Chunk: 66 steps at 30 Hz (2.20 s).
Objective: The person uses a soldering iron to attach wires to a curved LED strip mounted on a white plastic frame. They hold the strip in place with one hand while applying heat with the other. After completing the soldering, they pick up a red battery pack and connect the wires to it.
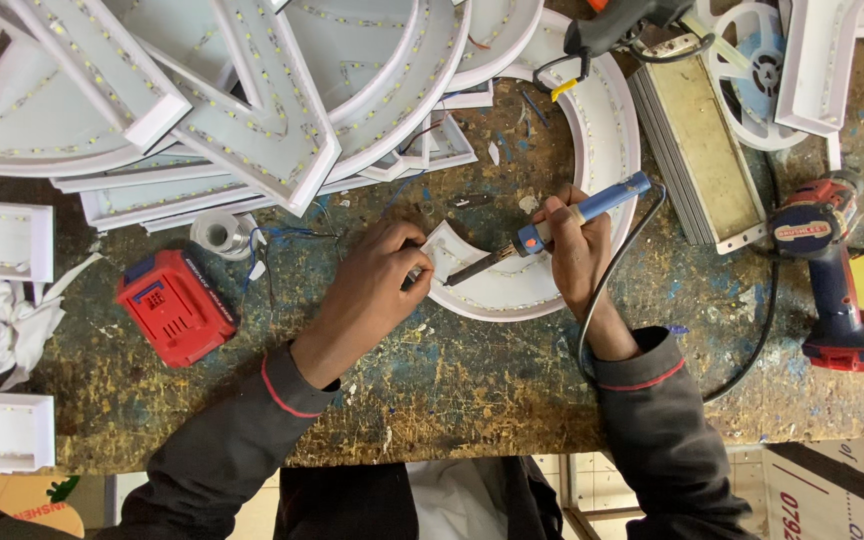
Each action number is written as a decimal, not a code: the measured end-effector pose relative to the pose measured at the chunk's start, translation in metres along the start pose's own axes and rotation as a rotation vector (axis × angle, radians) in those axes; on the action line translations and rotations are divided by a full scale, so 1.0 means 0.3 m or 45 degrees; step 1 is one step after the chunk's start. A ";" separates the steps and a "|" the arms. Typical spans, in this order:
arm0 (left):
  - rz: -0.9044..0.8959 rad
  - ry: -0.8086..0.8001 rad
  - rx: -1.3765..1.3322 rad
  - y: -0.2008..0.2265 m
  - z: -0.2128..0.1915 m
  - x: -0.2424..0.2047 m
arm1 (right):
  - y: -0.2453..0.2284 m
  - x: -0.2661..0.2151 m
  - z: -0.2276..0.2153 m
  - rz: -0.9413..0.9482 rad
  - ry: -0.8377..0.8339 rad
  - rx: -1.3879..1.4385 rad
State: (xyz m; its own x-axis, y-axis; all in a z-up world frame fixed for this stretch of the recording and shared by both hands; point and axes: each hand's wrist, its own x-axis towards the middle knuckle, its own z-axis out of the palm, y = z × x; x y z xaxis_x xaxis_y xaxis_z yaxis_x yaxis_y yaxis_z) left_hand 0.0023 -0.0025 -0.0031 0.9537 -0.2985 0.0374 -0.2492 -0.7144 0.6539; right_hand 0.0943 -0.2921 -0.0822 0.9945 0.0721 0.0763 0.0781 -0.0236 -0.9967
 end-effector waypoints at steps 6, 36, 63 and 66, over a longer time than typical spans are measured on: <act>0.040 0.026 0.062 -0.019 0.027 -0.008 | 0.044 0.001 -0.027 0.013 0.036 -0.065; 0.135 -0.050 0.277 -0.026 0.057 -0.019 | 0.012 0.002 -0.002 0.031 0.127 -0.036; 0.131 0.014 0.152 -0.061 0.087 -0.020 | -0.179 -0.004 0.163 -0.046 0.371 -0.235; 0.120 0.012 0.128 -0.055 0.073 -0.027 | -0.177 0.005 0.199 -0.036 0.392 -0.190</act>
State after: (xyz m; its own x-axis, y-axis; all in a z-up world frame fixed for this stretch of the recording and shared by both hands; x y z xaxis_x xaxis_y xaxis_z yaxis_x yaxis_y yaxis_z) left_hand -0.0049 -0.0022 -0.0307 0.9266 -0.3618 0.1027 -0.3532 -0.7434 0.5680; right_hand 0.0876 -0.2311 -0.0308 0.9645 -0.2289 0.1320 0.0931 -0.1730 -0.9805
